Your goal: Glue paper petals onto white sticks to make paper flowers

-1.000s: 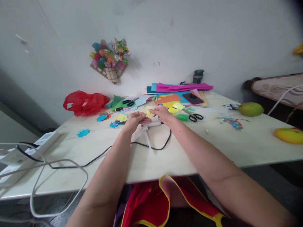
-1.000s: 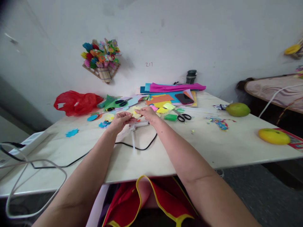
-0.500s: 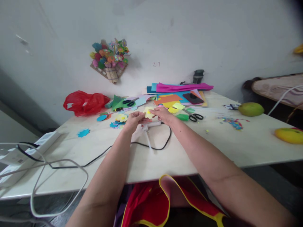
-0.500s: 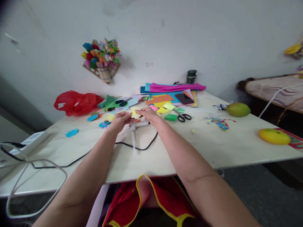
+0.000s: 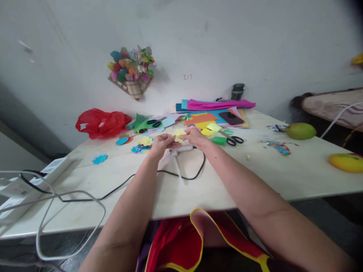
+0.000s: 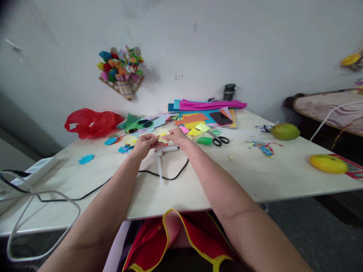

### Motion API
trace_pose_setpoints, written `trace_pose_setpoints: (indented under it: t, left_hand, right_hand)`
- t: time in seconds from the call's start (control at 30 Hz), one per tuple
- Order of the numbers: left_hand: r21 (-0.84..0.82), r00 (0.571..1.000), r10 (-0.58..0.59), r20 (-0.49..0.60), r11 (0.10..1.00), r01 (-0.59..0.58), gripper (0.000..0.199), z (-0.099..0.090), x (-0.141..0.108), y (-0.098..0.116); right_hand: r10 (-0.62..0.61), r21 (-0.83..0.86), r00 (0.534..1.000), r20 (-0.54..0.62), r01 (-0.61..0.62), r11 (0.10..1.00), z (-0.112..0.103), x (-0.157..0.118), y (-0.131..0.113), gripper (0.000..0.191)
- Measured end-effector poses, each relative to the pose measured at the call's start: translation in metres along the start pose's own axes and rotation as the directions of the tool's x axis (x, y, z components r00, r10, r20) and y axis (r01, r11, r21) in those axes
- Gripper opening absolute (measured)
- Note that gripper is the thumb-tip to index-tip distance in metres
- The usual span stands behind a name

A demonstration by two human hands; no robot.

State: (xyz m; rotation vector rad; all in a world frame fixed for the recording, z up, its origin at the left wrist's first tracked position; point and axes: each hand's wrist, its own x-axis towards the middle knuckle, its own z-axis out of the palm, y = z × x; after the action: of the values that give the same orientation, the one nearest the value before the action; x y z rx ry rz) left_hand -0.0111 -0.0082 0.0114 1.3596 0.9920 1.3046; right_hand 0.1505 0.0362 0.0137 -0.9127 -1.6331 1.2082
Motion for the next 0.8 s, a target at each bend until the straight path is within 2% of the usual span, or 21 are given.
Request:
trace_pose_setpoints:
  t: [0.17,0.47,0.67,0.8]
  left_hand:
    - [0.002,1.000,0.008,-0.018,1.000,-0.008,0.030,0.0000,0.0002,0.0004]
    - [0.029,1.000,0.002,-0.015,1.000,-0.002,0.031,0.0039,-0.0004,0.0007]
    - [0.015,0.999,0.005,-0.037,1.000,-0.005,0.032,0.0017,0.0005,0.0007]
    - [-0.005,0.998,0.006,-0.066,1.000,-0.006,0.031,0.0022,0.0004,0.0018]
  right_hand:
    - [0.018,0.058,0.995,0.098,-0.024,0.998,-0.0038,-0.0009,-0.0025,0.040]
    - [-0.007,0.099,1.000,0.009,0.006,0.995,0.0003,-0.0002,-0.0018,0.054]
    - [0.040,0.094,0.999,0.032,-0.043,0.995,-0.0012,-0.0011,-0.0035,0.042]
    - [0.013,0.080,1.000,0.028,-0.016,0.997,-0.0005,-0.0001,-0.0031,0.041]
